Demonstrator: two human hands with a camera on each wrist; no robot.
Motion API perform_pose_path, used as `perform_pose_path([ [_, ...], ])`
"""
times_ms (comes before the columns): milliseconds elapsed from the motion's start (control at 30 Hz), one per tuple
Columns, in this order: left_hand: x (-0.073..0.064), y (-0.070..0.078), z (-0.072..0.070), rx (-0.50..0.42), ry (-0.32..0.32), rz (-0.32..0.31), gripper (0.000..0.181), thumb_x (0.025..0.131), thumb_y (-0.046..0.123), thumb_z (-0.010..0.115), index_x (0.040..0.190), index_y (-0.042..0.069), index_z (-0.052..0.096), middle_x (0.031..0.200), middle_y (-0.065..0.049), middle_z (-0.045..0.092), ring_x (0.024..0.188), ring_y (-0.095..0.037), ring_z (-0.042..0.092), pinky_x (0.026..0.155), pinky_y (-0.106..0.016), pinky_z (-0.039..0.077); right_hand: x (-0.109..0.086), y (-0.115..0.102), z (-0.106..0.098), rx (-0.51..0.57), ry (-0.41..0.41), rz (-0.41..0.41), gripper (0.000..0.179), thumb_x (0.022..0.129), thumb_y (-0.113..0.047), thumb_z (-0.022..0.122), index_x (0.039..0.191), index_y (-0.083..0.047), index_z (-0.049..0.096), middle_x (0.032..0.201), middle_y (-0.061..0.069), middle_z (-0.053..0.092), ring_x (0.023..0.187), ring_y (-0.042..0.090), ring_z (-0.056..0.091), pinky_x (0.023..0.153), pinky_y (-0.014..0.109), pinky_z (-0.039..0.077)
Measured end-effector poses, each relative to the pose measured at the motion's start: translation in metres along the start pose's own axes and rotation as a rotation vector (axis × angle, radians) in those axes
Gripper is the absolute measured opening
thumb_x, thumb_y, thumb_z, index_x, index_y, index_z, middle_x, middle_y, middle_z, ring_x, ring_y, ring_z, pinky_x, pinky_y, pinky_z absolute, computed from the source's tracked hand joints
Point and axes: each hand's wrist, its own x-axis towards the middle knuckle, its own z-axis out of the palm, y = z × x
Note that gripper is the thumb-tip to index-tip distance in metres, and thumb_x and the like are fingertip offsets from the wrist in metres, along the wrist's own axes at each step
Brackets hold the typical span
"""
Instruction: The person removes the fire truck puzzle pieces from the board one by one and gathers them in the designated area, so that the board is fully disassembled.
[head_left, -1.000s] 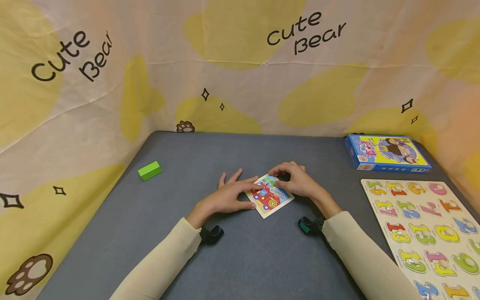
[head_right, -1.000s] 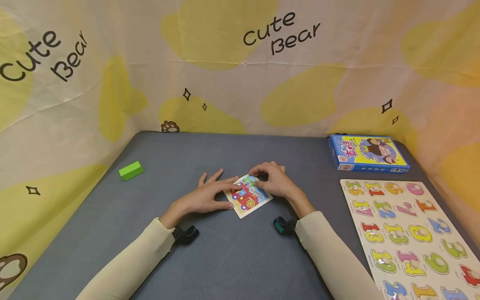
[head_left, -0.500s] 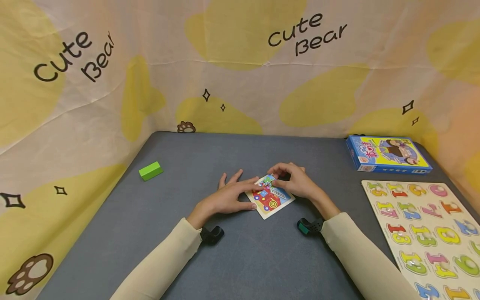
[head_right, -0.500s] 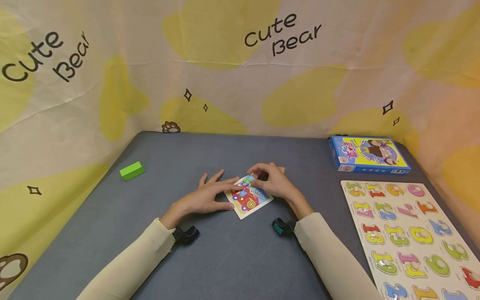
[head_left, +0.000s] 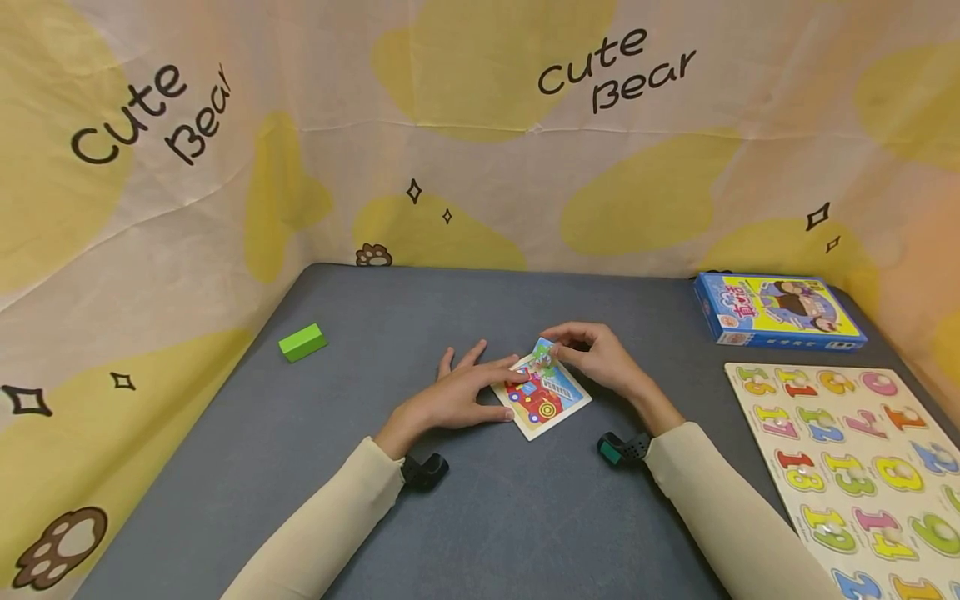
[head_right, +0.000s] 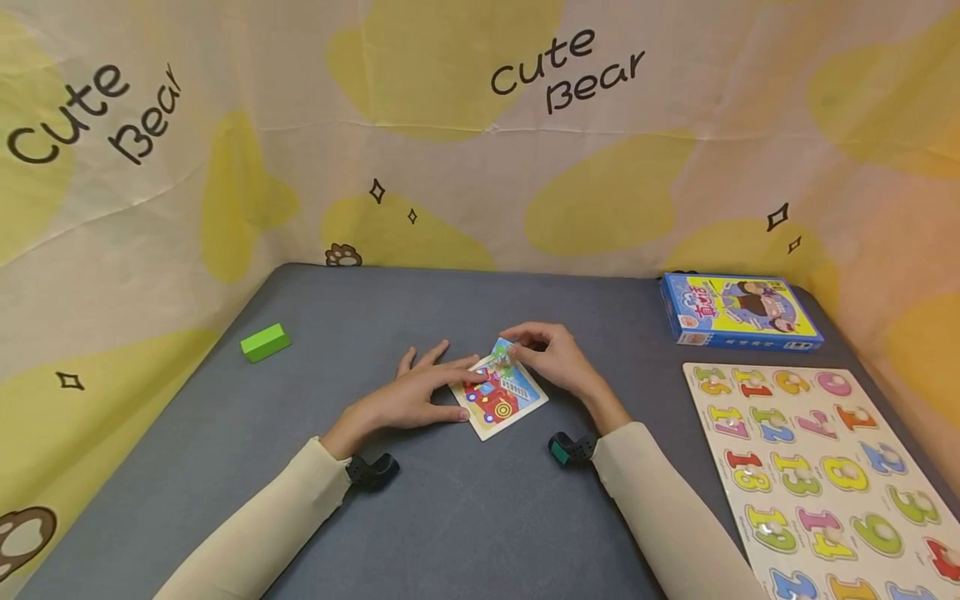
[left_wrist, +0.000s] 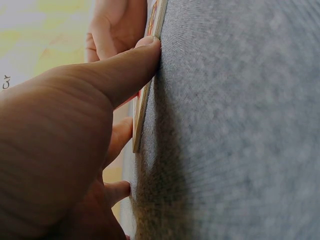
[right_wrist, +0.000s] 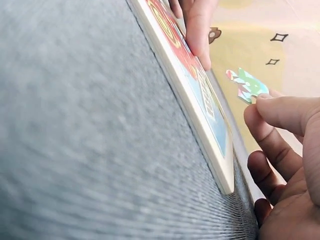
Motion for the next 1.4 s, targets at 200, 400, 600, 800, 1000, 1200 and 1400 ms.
perform_pose_path([
  [200,-0.002,-0.001,0.000,0.005,-0.001,0.001,0.057,0.094,0.045,0.071,0.148,0.036,0.053,0.168,0.007,0.030,0.159,-0.041,-0.001,0.115,-0.075,-0.013,0.010,-0.001,-0.003,0.001,0.021,0.042,0.026,0.099,-0.013,0.066,0.124,-0.006,0.073,0.108,0.019,0.072,0.079,0.012,0.055,0.070,0.022,0.046],
  [400,-0.003,0.000,0.002,0.003,-0.002,-0.006,0.057,0.094,0.045,0.071,0.148,0.037,0.054,0.167,0.007,0.031,0.159,-0.041,0.000,0.115,-0.075,-0.013,0.025,0.002,-0.008,-0.001,0.008,0.077,0.028,0.100,-0.013,0.065,0.126,-0.004,0.071,0.110,0.021,0.071,0.082,0.015,0.056,0.071,0.022,0.047],
  [600,-0.002,0.001,0.004,0.010,0.003,-0.005,0.057,0.094,0.044,0.071,0.148,0.037,0.053,0.167,0.008,0.031,0.159,-0.040,0.001,0.115,-0.075,-0.011,0.042,0.005,-0.015,-0.046,-0.014,0.111,0.029,0.101,-0.013,0.063,0.128,-0.003,0.070,0.110,0.022,0.071,0.082,0.015,0.054,0.071,0.024,0.043],
  [800,-0.002,0.003,0.005,0.007,0.002,0.000,0.057,0.094,0.044,0.071,0.148,0.037,0.053,0.167,0.007,0.032,0.159,-0.041,0.001,0.116,-0.074,-0.011,0.056,0.010,-0.022,-0.110,-0.019,0.170,0.028,0.102,-0.014,0.062,0.128,-0.007,0.071,0.107,0.018,0.070,0.084,0.016,0.053,0.074,0.026,0.043],
  [1000,-0.002,0.004,0.006,0.004,-0.001,0.011,0.057,0.095,0.044,0.071,0.149,0.037,0.053,0.167,0.007,0.031,0.159,-0.041,0.001,0.115,-0.075,-0.012,0.064,0.011,-0.024,-0.153,-0.032,0.194,0.030,0.103,-0.015,0.060,0.129,-0.006,0.070,0.119,0.020,0.070,0.103,0.028,0.063,0.109,0.048,0.039],
  [1200,-0.003,0.003,0.003,0.012,0.003,0.015,0.057,0.095,0.044,0.070,0.149,0.037,0.052,0.167,0.007,0.031,0.159,-0.041,0.000,0.115,-0.074,-0.012,0.067,0.009,-0.025,-0.200,-0.033,0.183,0.031,0.103,-0.019,0.060,0.130,-0.008,0.070,0.116,0.018,0.072,0.114,0.034,0.061,0.116,0.073,-0.014],
  [1400,-0.003,0.002,0.001,0.011,0.003,0.013,0.058,0.095,0.044,0.070,0.149,0.037,0.052,0.168,0.007,0.030,0.159,-0.041,0.000,0.115,-0.074,-0.012,0.068,0.011,-0.025,-0.203,-0.051,0.126,0.036,0.094,-0.016,0.074,0.128,-0.004,0.070,0.102,0.013,0.071,0.086,0.017,0.061,0.120,0.066,-0.009],
])
